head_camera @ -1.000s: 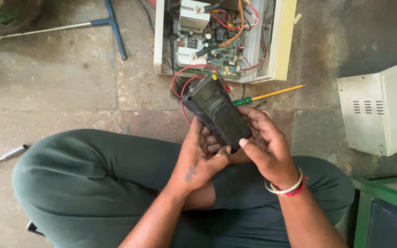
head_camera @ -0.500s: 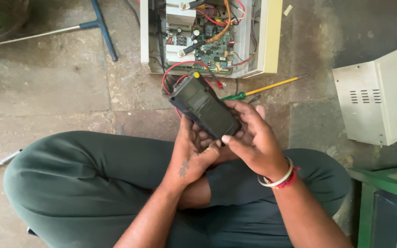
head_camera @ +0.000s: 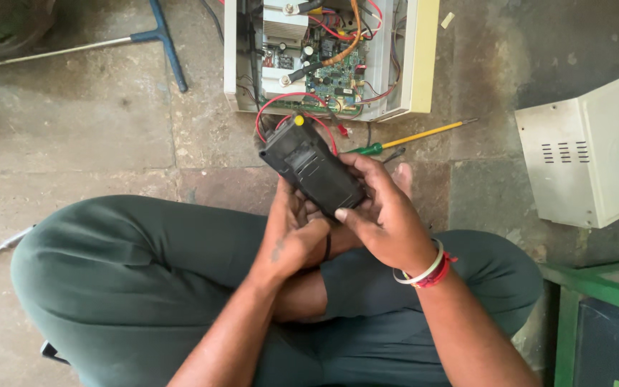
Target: The person uses a screwdriver to pry open and unscrew the casing of a handheld electronic device, exposing its internal circuit board.
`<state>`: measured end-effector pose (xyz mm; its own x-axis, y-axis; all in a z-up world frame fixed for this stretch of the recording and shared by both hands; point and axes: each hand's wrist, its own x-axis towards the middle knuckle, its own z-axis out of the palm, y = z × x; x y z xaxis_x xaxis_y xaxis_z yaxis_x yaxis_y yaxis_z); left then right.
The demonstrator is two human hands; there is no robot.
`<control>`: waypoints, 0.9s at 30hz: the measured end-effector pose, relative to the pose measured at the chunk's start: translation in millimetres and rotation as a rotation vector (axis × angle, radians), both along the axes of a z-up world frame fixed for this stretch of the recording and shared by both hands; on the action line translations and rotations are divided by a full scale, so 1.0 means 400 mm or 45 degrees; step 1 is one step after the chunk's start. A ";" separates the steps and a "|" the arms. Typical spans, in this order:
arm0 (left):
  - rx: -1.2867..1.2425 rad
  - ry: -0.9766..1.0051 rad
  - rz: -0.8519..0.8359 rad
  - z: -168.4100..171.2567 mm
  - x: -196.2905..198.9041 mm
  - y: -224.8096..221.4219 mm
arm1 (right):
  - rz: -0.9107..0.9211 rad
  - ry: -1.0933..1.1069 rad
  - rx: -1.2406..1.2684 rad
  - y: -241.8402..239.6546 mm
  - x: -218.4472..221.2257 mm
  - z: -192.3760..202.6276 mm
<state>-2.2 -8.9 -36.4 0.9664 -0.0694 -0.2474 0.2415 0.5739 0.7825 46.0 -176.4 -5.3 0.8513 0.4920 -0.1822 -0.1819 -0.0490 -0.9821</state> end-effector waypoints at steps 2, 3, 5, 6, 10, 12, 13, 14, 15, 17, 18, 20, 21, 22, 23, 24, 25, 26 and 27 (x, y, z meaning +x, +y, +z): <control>-0.084 -0.022 -0.022 0.005 -0.007 0.012 | 0.017 0.011 0.078 -0.006 0.002 0.005; -0.126 -0.032 -0.037 0.008 -0.010 0.015 | 0.023 0.018 0.118 -0.009 0.002 0.007; -0.142 -0.011 -0.053 0.011 -0.008 0.012 | 0.019 0.059 0.133 -0.017 0.005 0.006; -0.150 0.003 -0.056 0.013 -0.010 0.010 | 0.022 0.084 0.140 -0.019 0.005 0.004; -0.191 -0.029 -0.034 0.017 -0.008 -0.001 | 0.021 0.056 0.136 -0.023 0.001 0.000; -0.205 -0.055 -0.005 0.022 -0.002 -0.005 | 0.027 0.055 0.151 -0.020 0.001 0.005; -0.218 -0.035 0.000 0.026 0.000 -0.005 | 0.028 0.046 0.133 -0.019 0.000 0.010; -0.231 -0.018 0.006 0.032 0.004 -0.005 | 0.031 0.034 0.114 -0.019 0.001 0.018; -0.244 -0.002 0.012 0.039 0.007 -0.004 | 0.034 0.022 0.095 -0.019 0.001 0.027; -0.234 0.037 -0.010 0.055 0.012 -0.002 | 0.041 -0.033 -0.025 -0.033 -0.001 0.052; -0.229 0.060 -0.016 0.062 0.011 0.001 | 0.049 -0.057 -0.085 -0.042 -0.004 0.064; -0.342 0.099 -0.046 0.074 0.004 0.009 | 0.073 -0.166 -0.160 -0.064 -0.008 0.083; -0.399 0.120 -0.058 0.079 -0.003 0.011 | 0.087 -0.218 -0.197 -0.070 -0.013 0.087; -0.423 0.114 -0.065 0.082 -0.006 0.012 | 0.071 -0.181 -0.156 -0.074 -0.018 0.090; -0.446 0.108 -0.072 0.085 -0.010 0.013 | 0.054 -0.144 -0.116 -0.076 -0.022 0.093; -0.470 0.099 -0.081 0.087 -0.010 0.014 | 0.035 -0.110 -0.076 -0.077 -0.025 0.095; -0.471 0.101 -0.094 0.088 -0.010 0.015 | 0.004 -0.055 -0.050 -0.076 -0.027 0.097; -0.471 0.104 -0.108 0.089 -0.009 0.016 | -0.027 0.000 -0.022 -0.073 -0.028 0.099; -0.471 0.107 -0.121 0.091 -0.008 0.016 | -0.058 0.056 0.005 -0.070 -0.027 0.101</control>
